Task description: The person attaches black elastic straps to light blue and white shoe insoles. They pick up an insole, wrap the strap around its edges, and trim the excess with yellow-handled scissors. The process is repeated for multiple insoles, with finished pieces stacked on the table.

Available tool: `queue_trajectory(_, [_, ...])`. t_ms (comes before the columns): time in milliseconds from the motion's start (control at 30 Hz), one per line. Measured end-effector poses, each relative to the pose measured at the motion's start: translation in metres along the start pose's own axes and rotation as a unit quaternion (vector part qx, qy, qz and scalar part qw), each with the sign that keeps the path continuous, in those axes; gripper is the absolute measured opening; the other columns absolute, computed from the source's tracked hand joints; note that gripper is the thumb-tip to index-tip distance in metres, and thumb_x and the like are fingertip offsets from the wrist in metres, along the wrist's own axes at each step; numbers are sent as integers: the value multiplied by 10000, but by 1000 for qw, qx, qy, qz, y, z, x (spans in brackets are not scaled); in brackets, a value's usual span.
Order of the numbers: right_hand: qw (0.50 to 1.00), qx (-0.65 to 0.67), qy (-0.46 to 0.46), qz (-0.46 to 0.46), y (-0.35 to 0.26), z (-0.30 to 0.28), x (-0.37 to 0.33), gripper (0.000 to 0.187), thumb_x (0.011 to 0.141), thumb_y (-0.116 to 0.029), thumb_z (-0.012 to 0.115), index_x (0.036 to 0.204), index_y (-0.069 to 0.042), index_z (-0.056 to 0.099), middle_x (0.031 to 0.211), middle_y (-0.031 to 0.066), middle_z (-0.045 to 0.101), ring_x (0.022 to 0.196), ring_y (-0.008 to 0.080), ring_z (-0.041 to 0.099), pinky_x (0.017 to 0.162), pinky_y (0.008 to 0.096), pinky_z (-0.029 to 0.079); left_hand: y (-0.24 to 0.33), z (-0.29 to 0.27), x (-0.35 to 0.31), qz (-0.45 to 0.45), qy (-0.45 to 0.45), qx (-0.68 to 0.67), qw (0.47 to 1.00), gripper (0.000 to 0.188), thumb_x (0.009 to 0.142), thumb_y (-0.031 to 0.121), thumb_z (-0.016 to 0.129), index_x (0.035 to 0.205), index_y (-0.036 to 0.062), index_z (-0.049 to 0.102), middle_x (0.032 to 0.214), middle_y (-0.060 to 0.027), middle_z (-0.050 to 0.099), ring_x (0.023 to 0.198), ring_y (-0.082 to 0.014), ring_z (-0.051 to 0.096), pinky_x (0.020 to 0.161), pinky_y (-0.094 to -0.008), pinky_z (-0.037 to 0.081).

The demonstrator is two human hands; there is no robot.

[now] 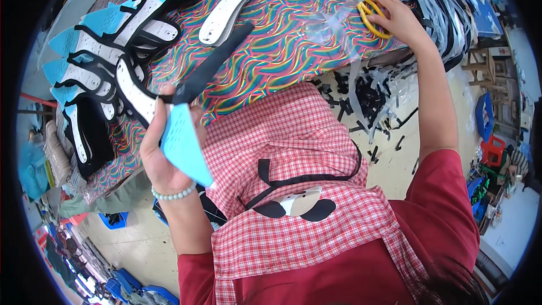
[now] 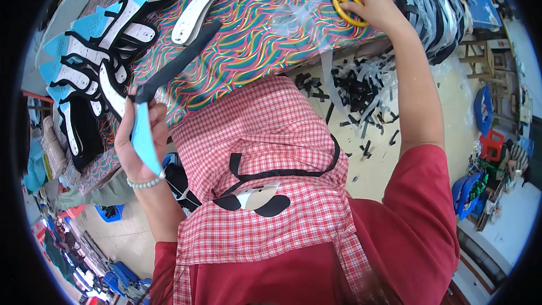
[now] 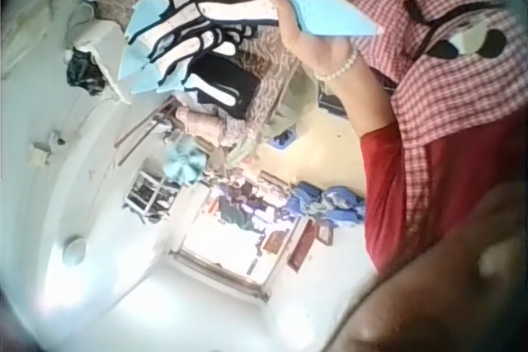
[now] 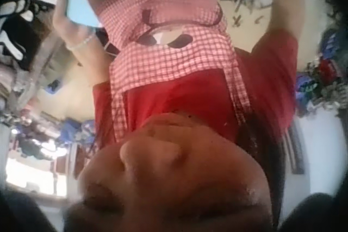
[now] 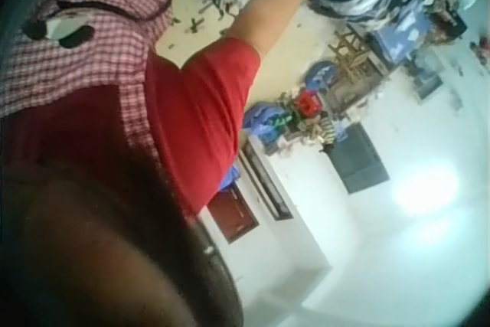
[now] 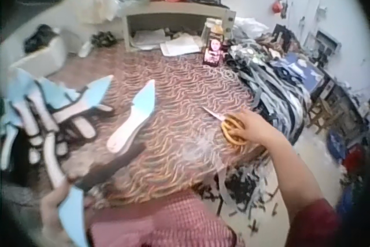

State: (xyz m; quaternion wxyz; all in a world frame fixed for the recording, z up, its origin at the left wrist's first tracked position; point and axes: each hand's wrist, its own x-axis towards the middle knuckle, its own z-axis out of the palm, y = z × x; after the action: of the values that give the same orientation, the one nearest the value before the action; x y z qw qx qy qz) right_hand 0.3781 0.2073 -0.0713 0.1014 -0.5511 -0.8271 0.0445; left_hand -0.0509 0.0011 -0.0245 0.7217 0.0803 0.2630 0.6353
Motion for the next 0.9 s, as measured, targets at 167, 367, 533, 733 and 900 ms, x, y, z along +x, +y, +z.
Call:
queue_trajectory(167, [975,174,-41,131,-3,-1,-12,616,807,-279,715,1312,-10,488,721,18,559,635,109,513,589,256,446,-15,4,9,0,69,92,993,318,963,212,490,1209,10,502,885,-189,638,747,-254,659,619,-305,555])
queue_trajectory(367, [883,439,-141,90,-150,-20,-99,772,731,-192,796,1381,-82,395,1141,78,554,1015,173,558,858,286,449,-10,-3,10,-46,21,96,994,348,965,218,495,1212,-27,519,863,-117,657,747,-175,659,667,-276,539])
queue_trajectory(533, [866,440,-231,-63,-222,4,-110,886,711,-426,782,1406,-94,344,1110,157,523,1012,306,550,846,377,449,-10,-4,16,-119,-48,-7,992,347,970,190,477,1226,-42,504,877,-131,662,776,-180,668,682,-259,561])
queue_trajectory(733, [920,362,-89,-125,-232,17,-88,885,629,-361,846,1368,-101,433,1037,92,578,884,205,565,760,323,464,-11,2,14,-117,-13,27,993,364,972,222,475,1227,-37,505,959,-139,661,812,-180,669,679,-266,557])
queue_trajectory(900, [952,304,-15,-17,-191,18,-74,592,727,-160,751,1270,-86,528,975,126,635,839,297,628,777,367,513,-8,0,17,-30,-3,204,979,366,960,254,509,1183,-33,548,974,-109,659,840,-163,660,728,-284,536])
